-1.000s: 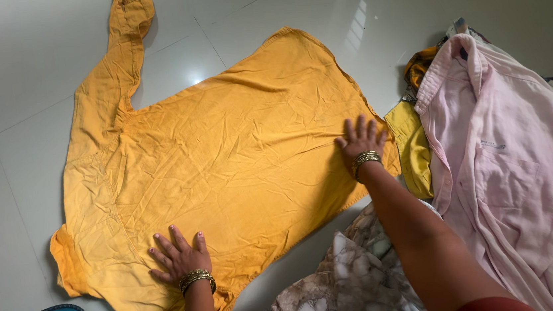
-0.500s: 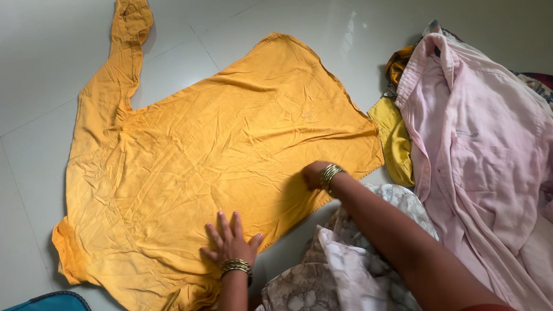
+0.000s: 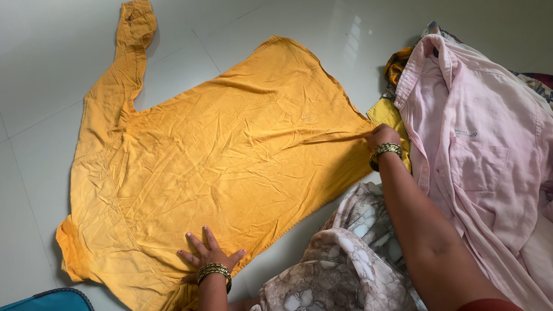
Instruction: The person folds a yellow long-sleeved shirt by spreading it on the floor, smoothing the fabric with their hands, and folding the sides and sleeves inward.
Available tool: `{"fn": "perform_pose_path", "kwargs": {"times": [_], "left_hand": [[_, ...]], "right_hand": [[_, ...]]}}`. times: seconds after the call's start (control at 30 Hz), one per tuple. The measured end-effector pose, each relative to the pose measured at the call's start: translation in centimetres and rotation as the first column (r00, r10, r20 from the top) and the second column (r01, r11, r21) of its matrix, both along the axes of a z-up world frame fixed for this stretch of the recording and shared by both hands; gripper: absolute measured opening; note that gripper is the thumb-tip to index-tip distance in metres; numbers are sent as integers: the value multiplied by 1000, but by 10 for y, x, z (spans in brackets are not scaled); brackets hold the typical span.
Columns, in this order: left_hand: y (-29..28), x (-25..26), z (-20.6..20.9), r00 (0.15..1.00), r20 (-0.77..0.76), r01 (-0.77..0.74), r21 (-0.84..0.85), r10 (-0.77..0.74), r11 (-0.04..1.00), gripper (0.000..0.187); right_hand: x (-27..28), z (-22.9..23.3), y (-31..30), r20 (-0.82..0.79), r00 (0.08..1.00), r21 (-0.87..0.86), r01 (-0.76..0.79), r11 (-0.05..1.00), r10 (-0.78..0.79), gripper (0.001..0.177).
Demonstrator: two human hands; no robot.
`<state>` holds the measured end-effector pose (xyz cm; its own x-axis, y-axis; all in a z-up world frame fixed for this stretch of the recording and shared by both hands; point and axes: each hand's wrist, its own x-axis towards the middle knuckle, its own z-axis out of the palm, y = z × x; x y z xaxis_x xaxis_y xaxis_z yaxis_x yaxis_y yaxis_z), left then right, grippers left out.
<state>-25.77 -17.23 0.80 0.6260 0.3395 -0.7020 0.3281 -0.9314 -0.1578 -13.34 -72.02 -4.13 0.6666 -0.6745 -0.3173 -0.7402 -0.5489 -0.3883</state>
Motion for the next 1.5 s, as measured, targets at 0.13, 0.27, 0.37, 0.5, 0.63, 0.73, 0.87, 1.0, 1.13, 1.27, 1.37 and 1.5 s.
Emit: {"fn": "perform_pose_path", "kwargs": {"times": [0.13,0.27,0.37,0.5,0.63,0.73,0.87,1.0,1.13,1.27,1.37,1.5], "left_hand": [[-19,6,45,995,-19,-99,-56,98,994,138],[-51,7,74,985,157,74,-36,-68,997,114],[-75,1,63,843,466,415,-248,-268,876,66],[-99,-22,37,711,554,651,-286,-433,703,45],[-99,-25,14,693,564,656,-235,-449,717,31],[-91,-25,6,705,600,628,-281,-378,725,23],[-85,-26,0,757,598,555,-374,-265,743,19],[-83,-28,-8,753,641,521,-440,-151,731,18],[-81,-27,-14,798,598,453,-515,-73,728,18],[-81,-25,-17,882,465,364,-580,-71,728,23],[-71,-19,-17,899,436,332,-619,-40,712,27],[-46,-12,-32,915,397,208,-613,70,763,32]], "right_hand": [[5,4,-6,130,980,-49,157,986,-150,49],[9,19,4,51,990,-49,134,990,-132,54],[4,25,7,15,994,21,106,994,-106,44],[9,15,-1,279,937,324,115,939,-211,51],[-5,11,1,154,980,299,73,951,-124,49],[-13,13,5,42,997,273,47,961,-61,47],[-12,14,4,39,997,246,48,968,-59,45],[-10,21,4,106,992,222,36,974,-61,43],[-20,47,-3,151,988,136,22,990,-42,42],[-17,74,22,169,982,-37,-75,996,81,41],[-13,71,52,105,950,-153,-275,949,292,41],[-4,20,125,2,676,114,-732,672,737,34]]}}
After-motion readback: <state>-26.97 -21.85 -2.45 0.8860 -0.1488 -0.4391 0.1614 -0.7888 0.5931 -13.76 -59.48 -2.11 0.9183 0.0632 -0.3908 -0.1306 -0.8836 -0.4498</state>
